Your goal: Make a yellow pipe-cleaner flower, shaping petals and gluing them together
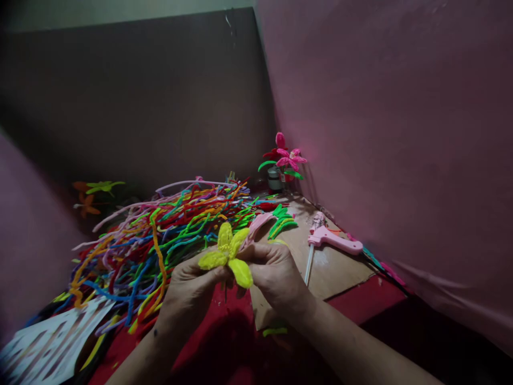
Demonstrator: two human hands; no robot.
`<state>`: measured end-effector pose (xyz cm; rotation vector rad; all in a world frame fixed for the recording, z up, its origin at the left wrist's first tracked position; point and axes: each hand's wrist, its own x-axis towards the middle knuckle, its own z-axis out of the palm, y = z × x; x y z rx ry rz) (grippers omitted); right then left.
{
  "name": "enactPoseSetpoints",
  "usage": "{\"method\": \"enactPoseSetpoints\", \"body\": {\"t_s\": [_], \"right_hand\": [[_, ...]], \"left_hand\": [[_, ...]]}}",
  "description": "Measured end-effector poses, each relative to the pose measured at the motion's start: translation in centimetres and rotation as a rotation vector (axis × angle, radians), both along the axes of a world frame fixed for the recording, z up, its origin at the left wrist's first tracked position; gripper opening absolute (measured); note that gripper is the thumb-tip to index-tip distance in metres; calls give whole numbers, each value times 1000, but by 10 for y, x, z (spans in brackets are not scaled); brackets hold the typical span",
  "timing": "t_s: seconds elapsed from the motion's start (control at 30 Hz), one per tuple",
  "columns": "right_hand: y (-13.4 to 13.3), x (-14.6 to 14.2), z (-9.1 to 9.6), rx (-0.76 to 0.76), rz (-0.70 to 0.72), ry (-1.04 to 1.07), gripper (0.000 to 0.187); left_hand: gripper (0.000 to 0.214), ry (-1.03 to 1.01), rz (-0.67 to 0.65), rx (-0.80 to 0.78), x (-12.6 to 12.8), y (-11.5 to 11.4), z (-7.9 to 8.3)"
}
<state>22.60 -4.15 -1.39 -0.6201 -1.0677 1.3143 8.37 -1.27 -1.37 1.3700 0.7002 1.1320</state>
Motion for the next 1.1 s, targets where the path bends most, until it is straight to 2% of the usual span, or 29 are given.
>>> {"method": "enactPoseSetpoints", "body": {"t_s": [0.27, 0.77, 0.97, 1.1], "right_hand": [[-3, -3, 4, -73, 46, 78, 19], [2, -4, -12, -4, 162, 116, 16], [4, -5, -6, -51, 203, 99, 17], [5, -5, -9, -25, 182, 69, 21]], "left_hand": [[14, -82, 24, -43, 0, -3, 3], [29, -62, -156, -311, -2, 5, 7], [24, -40, -154, -287, -4, 7, 6], [20, -25, -133, -204, -3, 8, 5]]}}
